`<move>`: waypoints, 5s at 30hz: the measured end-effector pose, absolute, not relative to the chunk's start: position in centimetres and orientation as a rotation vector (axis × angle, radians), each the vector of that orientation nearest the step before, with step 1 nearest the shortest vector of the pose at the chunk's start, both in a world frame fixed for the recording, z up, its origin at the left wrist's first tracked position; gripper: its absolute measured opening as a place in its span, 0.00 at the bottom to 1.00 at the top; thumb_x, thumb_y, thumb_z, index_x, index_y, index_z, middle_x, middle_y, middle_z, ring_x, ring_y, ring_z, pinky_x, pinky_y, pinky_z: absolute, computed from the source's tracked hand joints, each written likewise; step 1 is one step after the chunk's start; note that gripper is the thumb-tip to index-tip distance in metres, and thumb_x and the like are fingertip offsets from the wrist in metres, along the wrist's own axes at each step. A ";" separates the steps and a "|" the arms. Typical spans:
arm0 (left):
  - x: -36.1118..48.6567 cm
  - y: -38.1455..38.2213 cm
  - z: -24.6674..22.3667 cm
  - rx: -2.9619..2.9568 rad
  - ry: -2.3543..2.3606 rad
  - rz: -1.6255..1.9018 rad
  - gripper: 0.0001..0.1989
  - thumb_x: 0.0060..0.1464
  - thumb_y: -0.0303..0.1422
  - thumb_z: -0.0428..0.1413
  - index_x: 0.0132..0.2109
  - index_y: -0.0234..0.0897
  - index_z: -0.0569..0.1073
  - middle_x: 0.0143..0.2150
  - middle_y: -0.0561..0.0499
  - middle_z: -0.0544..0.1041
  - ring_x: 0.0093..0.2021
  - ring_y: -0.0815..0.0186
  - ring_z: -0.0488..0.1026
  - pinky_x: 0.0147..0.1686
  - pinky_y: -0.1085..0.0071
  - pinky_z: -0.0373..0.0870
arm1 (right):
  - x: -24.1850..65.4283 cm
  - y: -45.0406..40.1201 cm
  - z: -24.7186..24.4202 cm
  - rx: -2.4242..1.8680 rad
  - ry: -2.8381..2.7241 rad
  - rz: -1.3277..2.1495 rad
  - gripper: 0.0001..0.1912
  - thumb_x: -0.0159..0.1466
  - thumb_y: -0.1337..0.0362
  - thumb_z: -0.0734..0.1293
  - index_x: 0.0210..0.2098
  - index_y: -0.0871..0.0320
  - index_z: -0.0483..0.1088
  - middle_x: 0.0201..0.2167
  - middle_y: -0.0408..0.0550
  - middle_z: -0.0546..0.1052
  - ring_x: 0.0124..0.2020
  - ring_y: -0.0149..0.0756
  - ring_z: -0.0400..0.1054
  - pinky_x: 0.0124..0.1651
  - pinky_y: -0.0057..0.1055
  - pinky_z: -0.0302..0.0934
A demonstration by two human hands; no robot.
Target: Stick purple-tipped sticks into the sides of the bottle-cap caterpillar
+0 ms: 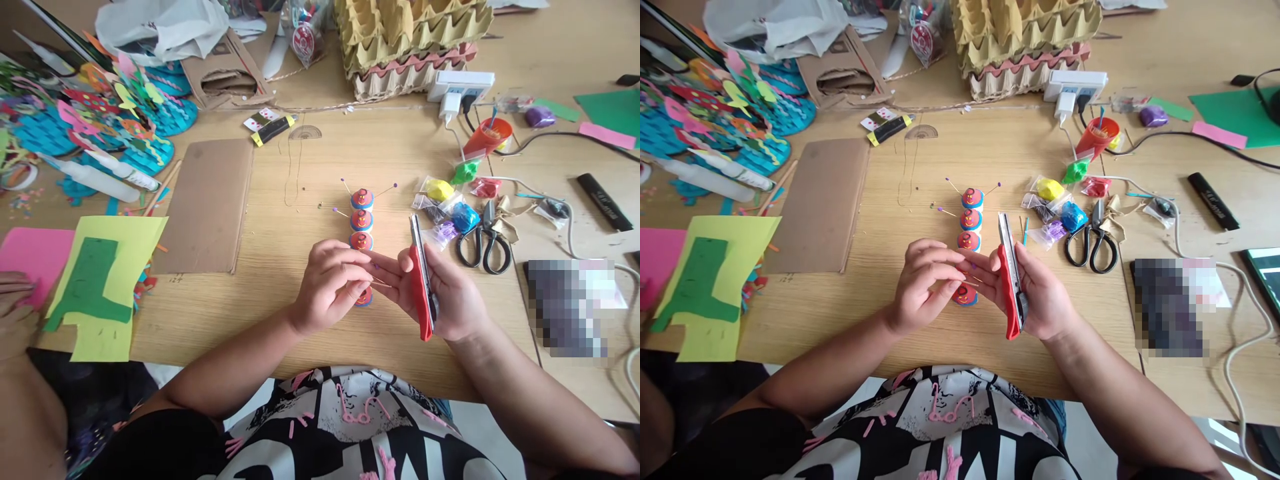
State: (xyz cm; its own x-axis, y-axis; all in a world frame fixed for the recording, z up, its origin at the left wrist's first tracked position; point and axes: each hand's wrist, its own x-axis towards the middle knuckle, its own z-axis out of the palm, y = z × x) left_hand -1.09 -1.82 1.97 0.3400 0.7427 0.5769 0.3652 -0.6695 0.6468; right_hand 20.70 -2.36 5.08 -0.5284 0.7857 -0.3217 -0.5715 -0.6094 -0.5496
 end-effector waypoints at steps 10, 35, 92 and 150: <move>-1.3 -2.3 1.0 2.391 0.837 1.207 0.15 0.57 0.26 0.63 0.48 0.51 0.78 0.56 0.55 0.82 0.66 0.55 0.69 0.64 0.54 0.63 | 20.8 -2.7 5.3 -0.710 -0.522 2.177 0.21 0.72 0.46 0.61 0.34 0.54 0.73 0.52 0.50 0.80 0.61 0.48 0.72 0.71 0.54 0.57; -0.8 -2.0 1.7 1.262 0.872 1.308 0.04 0.61 0.34 0.63 0.39 0.41 0.81 0.39 0.49 0.79 0.42 0.67 0.75 0.44 0.69 0.71 | 22.2 -1.6 5.8 -0.769 -0.616 2.086 0.22 0.73 0.46 0.60 0.34 0.54 0.74 0.49 0.48 0.80 0.45 0.37 0.77 0.47 0.37 0.74; -0.5 -1.0 3.2 0.127 0.756 0.977 0.15 0.47 0.33 0.71 0.32 0.33 0.72 0.22 0.62 0.55 0.21 0.78 0.55 0.19 0.81 0.53 | 22.5 -0.5 3.2 -0.957 -1.082 1.779 0.29 0.64 0.58 0.71 0.64 0.47 0.64 0.55 0.53 0.76 0.43 0.36 0.74 0.47 0.40 0.73; 1.6 -3.2 6.6 0.872 0.644 0.782 0.18 0.61 0.38 0.56 0.26 0.37 0.62 0.27 0.54 0.58 0.28 0.70 0.54 0.28 0.70 0.50 | 23.0 -3.5 5.0 -1.195 -1.322 1.312 0.21 0.58 0.50 0.77 0.46 0.54 0.75 0.28 0.41 0.71 0.27 0.30 0.63 0.31 0.29 0.60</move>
State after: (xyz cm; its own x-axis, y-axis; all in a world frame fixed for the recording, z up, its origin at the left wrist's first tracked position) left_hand 1.61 -3.25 6.55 0.5589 0.8105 -0.1753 -0.3276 0.4100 0.8512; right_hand 22.95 -3.50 5.03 -0.1331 0.9905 -0.0337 0.0412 -0.0285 -0.9987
